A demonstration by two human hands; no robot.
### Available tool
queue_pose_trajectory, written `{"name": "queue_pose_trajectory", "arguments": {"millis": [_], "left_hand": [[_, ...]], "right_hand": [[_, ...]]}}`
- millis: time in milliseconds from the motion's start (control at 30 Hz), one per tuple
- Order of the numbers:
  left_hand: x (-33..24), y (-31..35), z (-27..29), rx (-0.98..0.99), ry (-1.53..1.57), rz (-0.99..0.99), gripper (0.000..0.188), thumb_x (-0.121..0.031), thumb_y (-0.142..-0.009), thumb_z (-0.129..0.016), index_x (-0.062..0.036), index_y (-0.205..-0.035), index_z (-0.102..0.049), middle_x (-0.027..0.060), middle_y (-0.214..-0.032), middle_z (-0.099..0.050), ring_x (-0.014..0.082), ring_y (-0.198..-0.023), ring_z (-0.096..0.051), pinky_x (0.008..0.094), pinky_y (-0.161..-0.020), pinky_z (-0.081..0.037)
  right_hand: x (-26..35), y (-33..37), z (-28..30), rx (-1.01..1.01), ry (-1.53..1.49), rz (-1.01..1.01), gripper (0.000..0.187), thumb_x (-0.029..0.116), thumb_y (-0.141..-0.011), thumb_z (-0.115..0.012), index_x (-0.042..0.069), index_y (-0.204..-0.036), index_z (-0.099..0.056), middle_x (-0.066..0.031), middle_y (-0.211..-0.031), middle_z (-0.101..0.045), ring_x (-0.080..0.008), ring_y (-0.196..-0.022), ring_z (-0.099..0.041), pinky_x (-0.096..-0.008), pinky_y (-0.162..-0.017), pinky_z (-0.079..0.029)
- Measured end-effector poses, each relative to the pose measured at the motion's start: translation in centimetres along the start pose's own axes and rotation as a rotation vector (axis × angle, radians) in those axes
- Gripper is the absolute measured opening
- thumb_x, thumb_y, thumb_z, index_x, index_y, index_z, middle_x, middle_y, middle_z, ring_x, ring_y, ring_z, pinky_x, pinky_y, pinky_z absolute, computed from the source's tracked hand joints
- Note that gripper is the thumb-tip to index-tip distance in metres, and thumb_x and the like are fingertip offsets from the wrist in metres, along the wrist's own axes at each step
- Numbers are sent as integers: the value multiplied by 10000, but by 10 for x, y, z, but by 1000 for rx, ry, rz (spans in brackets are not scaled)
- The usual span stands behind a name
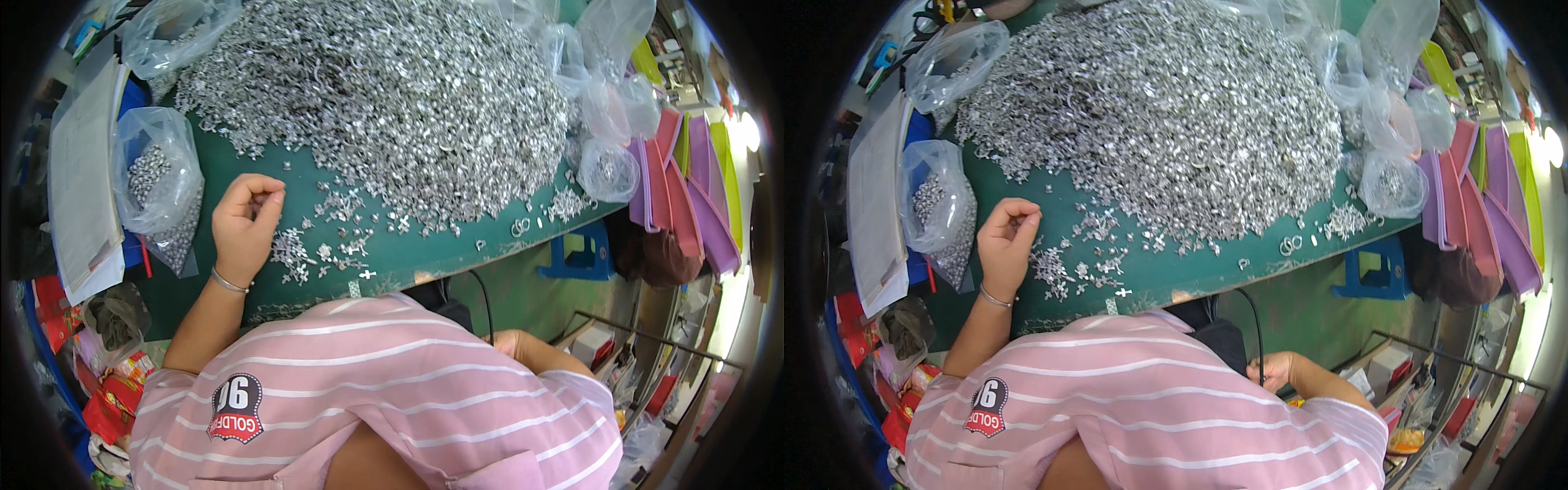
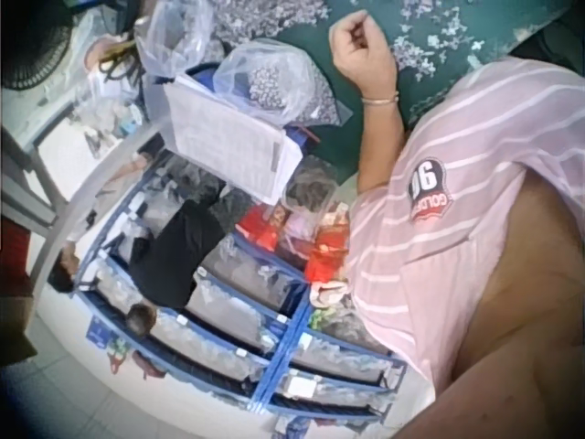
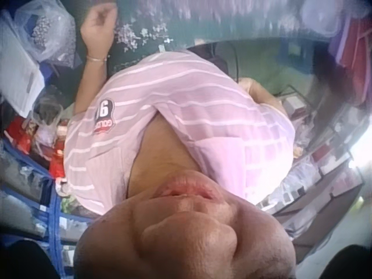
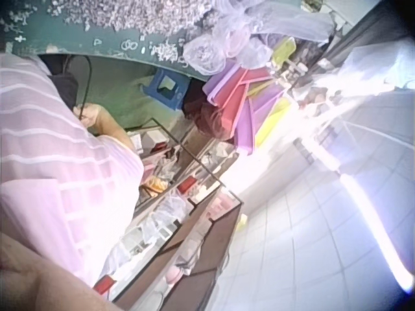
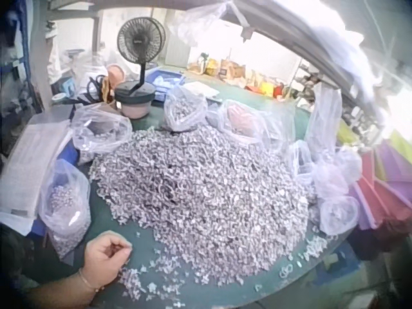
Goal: The person sorts small silver metal fasteners on a green table, picking them up by hand and placing them into piles. They occasionally transfer fasteners into a plastic bag and interact with another person who also sorts the items.
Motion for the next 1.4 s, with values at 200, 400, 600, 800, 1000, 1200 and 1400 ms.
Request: {"name": "queue_pose_trajectory", "arguments": {"millis": [200, 400, 600, 800, 1000, 1200, 1400], "left_hand": [[-1, 3, 1, -82, -27, -4, 65, 38, -818, -619, 7, -875, -619, 8, -844, -562, 40, -675, -486, 167, -594, -391], [0, 0, -3, -79, -32, -32, 58, 42, -811, -620, 12, -860, -621, 16, -844, -570, 40, -656, -491, 165, -565, -386], [-4, -1, 1, -119, -35, -74, 58, 48, -810, -617, 17, -859, -619, 21, -843, -567, 38, -625, -511, 164, -528, -384], [-3, -2, 5, -150, -79, -109, 56, 45, -810, -620, 12, -855, -621, 20, -838, -566, 37, -611, -491, 164, -528, -377], [-7, -3, 6, -187, -114, -121, 59, 41, -794, -631, -10, -825, -622, 11, -779, -557, 40, -598, -475, 177, -519, -372], [-11, -4, 10, -134, -198, -65, 62, 45, -826, -605, 1, -870, -605, -4, -821, -554, 40, -677, -472, 178, -608, -392], [-8, -1, 16, -70, -89, -22, 88, 38, -845, -605, 5, -925, -622, -6, -875, -566, 26, -725, -505, 163, -636, -408]], "right_hand": [[137, 110, -59, -587, 169, 175, 255, 193, -862, -663, 33, -675, -595, 16, -506, -442, -79, -421, -371, -240, -390, -265], [286, 148, -137, -114, -142, 1382, 509, 405, -1012, -318, 115, -599, -384, 34, -478, -286, -71, -381, -230, -198, -348, -182], [395, 107, -221, 156, -274, 1150, 252, 282, -957, -454, 88, -803, -502, -57, -764, -519, -101, -530, -405, -185, -355, -275], [546, 123, -232, -83, -539, 1630, 265, 267, -975, -366, 9, -1001, -426, -138, -965, -477, -222, -773, -498, -342, -681, -496], [627, 131, -212, -37, -371, 1653, 568, 417, -955, -326, -77, -1236, -330, -166, -1066, -400, -270, -915, -441, -420, -904, -391], [614, 121, -234, -615, -111, 1804, 170, 220, -909, -511, 69, -838, -543, -14, -767, -563, -157, -716, -516, -299, -625, -386], [387, 31, -297, -808, 1278, 1519, 164, 120, -862, -567, 35, -970, -657, -110, -972, -664, -200, -859, -631, -307, -784, -476]]}}
Point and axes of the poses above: each hand's wrist, its own y-axis away from the middle knuckle, its own z-axis out of the back of the hand, x = y × z, the point moved 2 cm from there along -y, towards the middle knuckle
